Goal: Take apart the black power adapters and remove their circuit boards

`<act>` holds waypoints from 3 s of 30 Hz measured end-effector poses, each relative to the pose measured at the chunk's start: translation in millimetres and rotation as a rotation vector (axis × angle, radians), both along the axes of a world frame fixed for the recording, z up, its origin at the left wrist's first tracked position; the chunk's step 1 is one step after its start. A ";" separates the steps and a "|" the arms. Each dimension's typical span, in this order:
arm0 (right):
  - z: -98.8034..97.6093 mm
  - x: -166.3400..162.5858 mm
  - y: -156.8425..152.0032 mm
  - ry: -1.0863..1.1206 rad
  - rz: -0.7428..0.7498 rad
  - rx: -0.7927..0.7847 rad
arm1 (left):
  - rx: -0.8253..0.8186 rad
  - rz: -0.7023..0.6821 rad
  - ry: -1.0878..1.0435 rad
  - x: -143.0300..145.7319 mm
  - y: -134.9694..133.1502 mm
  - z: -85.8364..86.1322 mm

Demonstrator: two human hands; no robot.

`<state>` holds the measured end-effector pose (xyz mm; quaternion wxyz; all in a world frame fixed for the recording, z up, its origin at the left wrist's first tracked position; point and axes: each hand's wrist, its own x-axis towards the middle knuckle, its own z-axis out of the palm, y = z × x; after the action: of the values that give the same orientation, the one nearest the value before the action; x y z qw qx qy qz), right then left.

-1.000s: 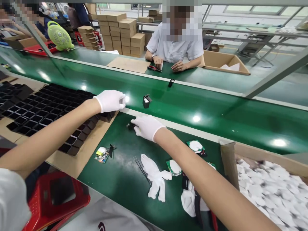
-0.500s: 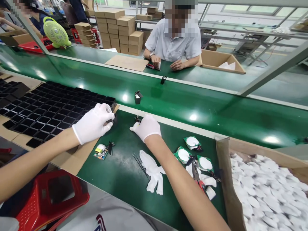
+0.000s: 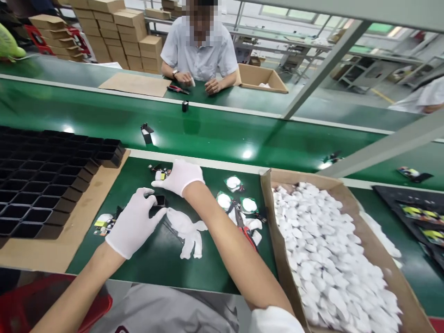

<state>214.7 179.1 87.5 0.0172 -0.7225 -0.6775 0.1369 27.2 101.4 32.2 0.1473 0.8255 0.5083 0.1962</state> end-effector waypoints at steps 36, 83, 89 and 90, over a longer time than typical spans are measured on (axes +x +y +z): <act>-18.9 122.2 -114.9 -0.113 -0.584 0.017 | 0.109 0.062 -0.190 -1.4 -7.5 -21.0; -63.0 56.4 -224.9 -0.205 -0.609 0.321 | -0.318 0.273 -0.677 -17.1 -69.9 -14.5; -47.5 77.4 -187.4 -0.179 -0.677 0.351 | -0.298 0.302 -0.654 -35.4 -70.0 -12.9; -42.3 74.3 -186.3 -0.173 -0.672 0.391 | -0.292 0.308 -0.663 -37.8 -68.7 -12.8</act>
<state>289.0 -7.3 45.2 0.1409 -0.8958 -0.4157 -0.0692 -10.6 32.7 19.4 0.3883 0.6018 0.5734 0.3978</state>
